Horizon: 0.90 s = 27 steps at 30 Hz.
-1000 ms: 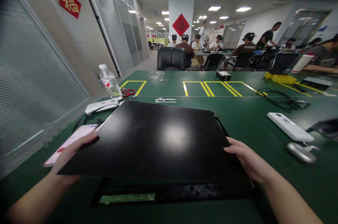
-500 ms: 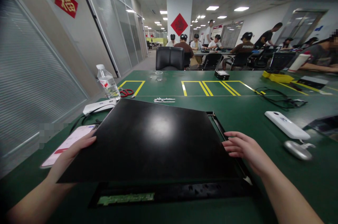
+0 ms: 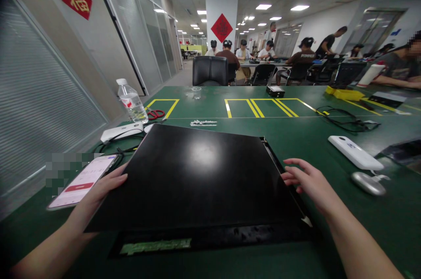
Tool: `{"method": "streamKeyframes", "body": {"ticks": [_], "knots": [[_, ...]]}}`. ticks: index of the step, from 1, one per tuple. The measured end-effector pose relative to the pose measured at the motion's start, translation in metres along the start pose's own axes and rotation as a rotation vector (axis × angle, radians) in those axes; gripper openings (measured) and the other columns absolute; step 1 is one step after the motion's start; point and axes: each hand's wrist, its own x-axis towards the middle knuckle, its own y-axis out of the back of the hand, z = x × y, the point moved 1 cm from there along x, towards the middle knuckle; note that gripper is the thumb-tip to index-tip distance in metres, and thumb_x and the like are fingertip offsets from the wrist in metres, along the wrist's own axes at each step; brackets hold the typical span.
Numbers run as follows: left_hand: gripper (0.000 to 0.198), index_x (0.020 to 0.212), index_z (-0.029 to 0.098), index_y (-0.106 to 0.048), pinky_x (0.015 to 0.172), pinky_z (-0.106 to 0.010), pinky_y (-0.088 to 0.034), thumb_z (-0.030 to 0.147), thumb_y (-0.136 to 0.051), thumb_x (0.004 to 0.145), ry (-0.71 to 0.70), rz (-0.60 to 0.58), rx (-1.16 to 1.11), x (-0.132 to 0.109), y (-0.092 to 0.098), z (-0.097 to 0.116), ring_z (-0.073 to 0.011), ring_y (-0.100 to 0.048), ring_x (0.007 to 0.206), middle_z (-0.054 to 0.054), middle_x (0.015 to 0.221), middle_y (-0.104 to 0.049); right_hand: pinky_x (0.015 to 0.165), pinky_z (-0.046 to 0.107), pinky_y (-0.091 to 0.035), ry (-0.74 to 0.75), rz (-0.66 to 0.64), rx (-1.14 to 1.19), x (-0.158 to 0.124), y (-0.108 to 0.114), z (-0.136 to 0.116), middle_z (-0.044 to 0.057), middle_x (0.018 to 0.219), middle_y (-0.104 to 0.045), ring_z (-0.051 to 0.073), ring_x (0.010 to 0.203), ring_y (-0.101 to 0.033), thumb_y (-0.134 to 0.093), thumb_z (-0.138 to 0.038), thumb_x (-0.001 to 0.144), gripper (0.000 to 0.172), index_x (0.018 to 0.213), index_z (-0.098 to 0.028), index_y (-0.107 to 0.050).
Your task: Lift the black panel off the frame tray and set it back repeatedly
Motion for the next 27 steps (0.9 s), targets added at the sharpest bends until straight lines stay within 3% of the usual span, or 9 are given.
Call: {"method": "streamKeyframes", "body": {"ticks": [9,16,27], "knots": [[0.059,0.133,0.025,-0.063,0.087,-0.038,-0.057,0.021,-0.075,0.075,0.028,-0.007,-0.001,-0.001,-0.003,-0.008,-0.0329,-0.073,0.102,-0.008,0.116,-0.078,0.053,0.028,-0.044,0.003,0.037,-0.032,0.004,-0.001,0.001,0.011,0.081,-0.076,0.022,0.070,-0.070,-0.061,-0.045,0.069,0.037,0.097,-0.020,-0.060],[0.066,0.134,0.023,-0.063,0.075,-0.034,-0.060,0.025,-0.080,0.070,0.033,0.014,0.087,0.005,-0.001,-0.011,-0.0334,-0.075,0.097,-0.009,0.112,-0.079,0.052,0.029,-0.046,0.000,0.064,-0.054,0.005,0.003,0.003,0.009,0.074,-0.075,0.022,0.064,-0.069,-0.062,-0.045,0.072,0.034,0.097,-0.021,-0.058],[0.056,0.126,0.026,-0.068,0.078,-0.035,-0.059,0.026,-0.080,0.071,0.028,0.007,0.078,0.007,-0.001,-0.015,-0.0338,-0.074,0.099,-0.007,0.111,-0.080,0.055,0.032,-0.049,0.061,0.078,-0.186,0.007,-0.001,0.007,0.009,0.076,-0.075,0.024,0.067,-0.070,-0.057,-0.049,0.074,0.034,0.094,-0.022,-0.059]]}}
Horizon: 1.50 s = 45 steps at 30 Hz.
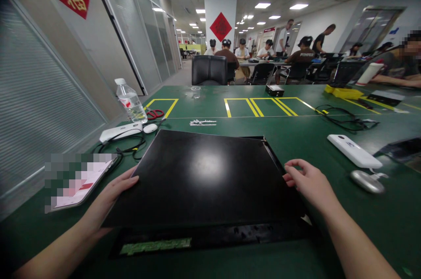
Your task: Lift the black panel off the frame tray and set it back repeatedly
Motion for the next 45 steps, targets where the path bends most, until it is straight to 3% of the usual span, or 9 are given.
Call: {"method": "streamKeyframes", "body": {"ticks": [7,14,25,45], "knots": [[0.057,0.124,0.022,-0.069,0.078,-0.034,-0.059,0.022,-0.082,0.068,0.021,0.011,-0.011,0.004,-0.003,-0.004,-0.0326,-0.074,0.097,-0.008,0.108,-0.080,0.062,0.034,-0.050,0.041,0.006,-0.102,0.002,0.001,0.007,0.007,0.079,-0.076,0.024,0.072,-0.071,-0.054,-0.053,0.077,0.032,0.092,-0.024,-0.062],[0.061,0.127,0.020,-0.066,0.078,-0.035,-0.060,0.019,-0.080,0.068,0.016,0.024,0.016,0.005,-0.003,-0.007,-0.0313,-0.076,0.094,-0.008,0.108,-0.080,0.062,0.038,-0.044,0.193,0.078,-0.514,-0.009,-0.004,-0.006,0.004,0.072,-0.073,0.026,0.068,-0.066,-0.052,-0.052,0.078,0.031,0.087,-0.028,-0.069],[0.056,0.119,0.017,-0.069,0.073,-0.036,-0.060,0.018,-0.082,0.065,0.012,0.010,0.028,0.005,-0.005,-0.005,-0.0321,-0.076,0.091,-0.008,0.101,-0.081,0.063,0.038,-0.044,0.169,0.102,-0.585,-0.015,-0.007,-0.012,0.006,0.077,-0.073,0.029,0.072,-0.066,-0.048,-0.051,0.082,0.032,0.087,-0.028,-0.070],[0.061,0.125,0.018,-0.066,0.073,-0.037,-0.061,0.015,-0.079,0.066,0.025,0.011,0.024,0.006,-0.005,-0.007,-0.0324,-0.076,0.090,-0.008,0.103,-0.081,0.061,0.038,-0.043,0.152,0.126,-0.610,-0.010,-0.004,-0.006,0.007,0.081,-0.074,0.030,0.073,-0.065,-0.046,-0.050,0.082,0.033,0.084,-0.028,-0.071]]}}
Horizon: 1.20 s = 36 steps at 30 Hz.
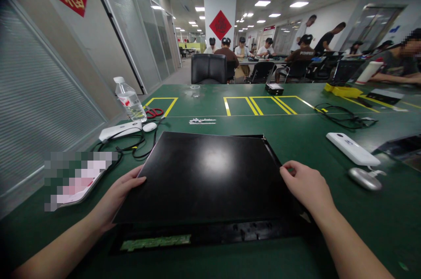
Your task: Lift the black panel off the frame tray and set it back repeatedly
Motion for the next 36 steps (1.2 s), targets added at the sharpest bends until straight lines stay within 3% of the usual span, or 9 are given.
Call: {"method": "streamKeyframes", "body": {"ticks": [19,36], "knots": [[0.052,0.108,0.020,-0.069,0.068,-0.036,-0.060,0.015,-0.082,0.058,-0.004,-0.023,-0.015,0.0019,0.0027,-0.0071,-0.0291,-0.077,0.079,-0.004,0.091,-0.081,0.062,0.035,-0.042,-0.008,-0.031,-0.009,0.0037,-0.0012,0.0024,0.005,0.078,-0.074,0.027,0.074,-0.067,-0.046,-0.047,0.080,0.033,0.084,-0.027,-0.071],[0.064,0.121,0.022,-0.063,0.072,-0.038,-0.061,0.017,-0.084,0.061,0.010,-0.019,-0.018,0.0000,-0.0007,-0.0073,-0.0303,-0.077,0.085,-0.004,0.098,-0.081,0.059,0.036,-0.043,0.021,0.001,-0.009,0.0028,-0.0020,0.0020,0.006,0.075,-0.074,0.027,0.070,-0.067,-0.047,-0.047,0.079,0.032,0.081,-0.026,-0.072]]}}
